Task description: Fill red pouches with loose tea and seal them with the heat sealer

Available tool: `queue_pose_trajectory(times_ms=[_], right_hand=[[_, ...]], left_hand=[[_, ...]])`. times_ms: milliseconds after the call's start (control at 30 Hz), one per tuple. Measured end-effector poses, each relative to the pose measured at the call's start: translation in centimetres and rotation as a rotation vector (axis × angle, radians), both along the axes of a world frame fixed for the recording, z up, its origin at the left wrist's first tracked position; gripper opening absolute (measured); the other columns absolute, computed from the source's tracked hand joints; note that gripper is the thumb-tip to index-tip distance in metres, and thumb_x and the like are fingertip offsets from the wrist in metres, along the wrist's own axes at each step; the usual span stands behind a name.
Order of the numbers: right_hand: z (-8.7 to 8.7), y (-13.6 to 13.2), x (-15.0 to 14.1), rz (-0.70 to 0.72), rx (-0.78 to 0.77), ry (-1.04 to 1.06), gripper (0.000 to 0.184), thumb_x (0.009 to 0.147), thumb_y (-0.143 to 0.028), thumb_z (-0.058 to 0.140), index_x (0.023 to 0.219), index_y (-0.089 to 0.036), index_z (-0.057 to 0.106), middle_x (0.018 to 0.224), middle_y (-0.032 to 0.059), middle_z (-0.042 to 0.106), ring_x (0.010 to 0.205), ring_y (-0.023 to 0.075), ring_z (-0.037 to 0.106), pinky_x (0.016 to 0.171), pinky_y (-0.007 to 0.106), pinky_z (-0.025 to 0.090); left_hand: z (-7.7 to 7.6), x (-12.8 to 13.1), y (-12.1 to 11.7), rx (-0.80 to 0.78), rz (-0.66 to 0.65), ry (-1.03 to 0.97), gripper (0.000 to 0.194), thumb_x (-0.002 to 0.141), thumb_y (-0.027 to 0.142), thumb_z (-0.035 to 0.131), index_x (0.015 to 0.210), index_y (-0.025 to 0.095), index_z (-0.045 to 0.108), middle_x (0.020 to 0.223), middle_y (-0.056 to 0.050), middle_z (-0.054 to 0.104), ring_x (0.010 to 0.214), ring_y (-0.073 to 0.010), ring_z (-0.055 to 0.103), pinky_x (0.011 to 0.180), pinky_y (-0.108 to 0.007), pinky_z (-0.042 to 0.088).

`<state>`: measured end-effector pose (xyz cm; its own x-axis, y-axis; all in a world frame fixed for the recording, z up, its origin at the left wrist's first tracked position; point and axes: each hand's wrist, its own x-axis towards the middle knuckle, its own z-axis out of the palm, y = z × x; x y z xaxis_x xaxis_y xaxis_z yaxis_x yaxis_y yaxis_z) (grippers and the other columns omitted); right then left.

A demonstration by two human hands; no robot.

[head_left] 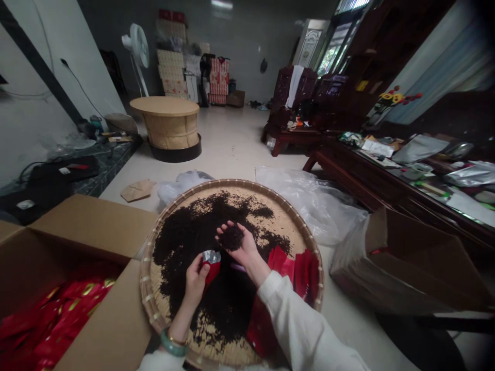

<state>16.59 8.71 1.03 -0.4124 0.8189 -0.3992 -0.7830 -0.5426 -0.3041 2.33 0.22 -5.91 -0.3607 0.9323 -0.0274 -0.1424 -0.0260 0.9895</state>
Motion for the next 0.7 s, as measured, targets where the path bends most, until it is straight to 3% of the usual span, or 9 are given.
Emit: queue_pose_trajectory(times_ms=[133, 333, 533, 700], right_hand=[[1.0, -0.2, 0.1, -0.052, 0.121, -0.073, 0.016, 0.086, -0.031, 0.053, 0.079, -0.019, 0.062, 0.072, 0.0019, 0.069, 0.074, 0.0183, 0.067, 0.079, 0.038, 0.054], [3.1, -1.9, -1.1, -0.165, 0.345, -0.234, 0.021, 0.083, -0.037, 0.059, 0.078, -0.018, 0.067, 0.077, 0.0014, 0.070, 0.080, 0.0167, 0.066, 0.088, 0.032, 0.049], [3.9, -3.0, -1.4, -0.036, 0.565, -0.454, 0.052, 0.079, -0.064, 0.054, 0.086, -0.017, 0.073, 0.088, 0.0071, 0.073, 0.094, 0.0226, 0.064, 0.099, 0.039, 0.041], [4.0, -3.4, -0.6, 0.079, 0.598, -0.443, 0.056, 0.078, -0.069, 0.052, 0.095, -0.021, 0.073, 0.107, 0.0085, 0.070, 0.112, 0.0248, 0.057, 0.103, 0.043, 0.038]], left_hand=[[1.0, 0.7, 0.3, 0.056, 0.019, 0.225, 0.052, 0.064, 0.058, 0.071, 0.093, 0.016, 0.069, 0.092, -0.011, 0.074, 0.087, -0.0288, 0.067, 0.085, -0.042, 0.051], [1.7, 1.4, 0.8, 0.111, 0.036, 0.411, 0.045, 0.069, 0.050, 0.070, 0.099, 0.017, 0.069, 0.098, -0.012, 0.072, 0.092, -0.0290, 0.066, 0.087, -0.042, 0.050], [0.5, 1.1, 1.0, 0.126, 0.038, 0.372, 0.055, 0.066, 0.058, 0.070, 0.101, 0.015, 0.068, 0.101, -0.015, 0.072, 0.096, -0.0316, 0.065, 0.088, -0.044, 0.049], [-0.2, 1.0, 1.1, 0.089, 0.047, 0.267, 0.068, 0.059, 0.068, 0.070, 0.101, 0.014, 0.067, 0.098, -0.015, 0.072, 0.095, -0.0334, 0.066, 0.087, -0.045, 0.050]])
